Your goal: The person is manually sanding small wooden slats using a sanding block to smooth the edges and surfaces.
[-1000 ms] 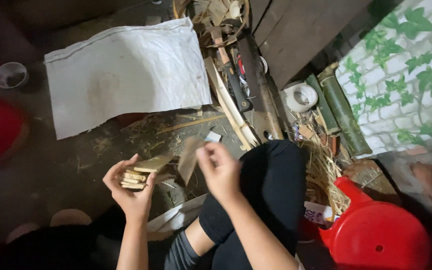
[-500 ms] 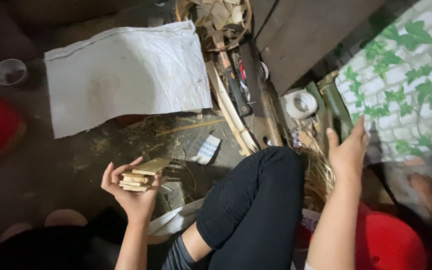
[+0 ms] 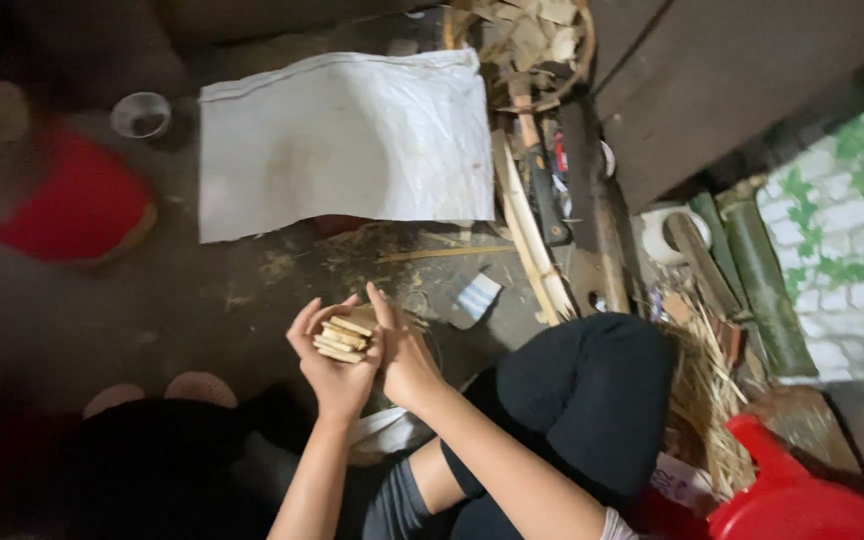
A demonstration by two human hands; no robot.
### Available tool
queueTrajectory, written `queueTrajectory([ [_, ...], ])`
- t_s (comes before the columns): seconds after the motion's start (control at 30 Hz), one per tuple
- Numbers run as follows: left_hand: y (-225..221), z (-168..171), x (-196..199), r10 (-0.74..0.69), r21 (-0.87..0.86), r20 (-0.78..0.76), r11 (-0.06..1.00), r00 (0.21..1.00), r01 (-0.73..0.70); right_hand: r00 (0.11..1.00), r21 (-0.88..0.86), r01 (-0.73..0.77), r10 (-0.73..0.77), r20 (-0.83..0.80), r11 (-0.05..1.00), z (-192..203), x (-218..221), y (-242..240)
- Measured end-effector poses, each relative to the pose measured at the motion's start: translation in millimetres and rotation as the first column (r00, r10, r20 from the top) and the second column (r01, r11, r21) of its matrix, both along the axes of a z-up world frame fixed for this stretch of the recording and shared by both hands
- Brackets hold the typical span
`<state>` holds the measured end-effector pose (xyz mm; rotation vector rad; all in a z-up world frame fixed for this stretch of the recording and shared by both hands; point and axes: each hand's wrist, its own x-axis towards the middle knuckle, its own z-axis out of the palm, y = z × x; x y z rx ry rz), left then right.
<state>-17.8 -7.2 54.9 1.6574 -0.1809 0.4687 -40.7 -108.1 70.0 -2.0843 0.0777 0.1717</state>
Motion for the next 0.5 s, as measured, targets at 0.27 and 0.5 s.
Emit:
queueTrajectory([
  [0.27,8,-1,-5,-0.114,-0.041,0.062,0.992,0.992,0.117,0.932,0.353,0.347,-0.276,-0.236,0.869,-66,3,22],
  [0.5,7,2,-14,-0.182,0.057,-0.079,0.981,0.98,0.187,0.88,0.192,0.444,-0.386,-0.278,0.875,-40,-5,15],
])
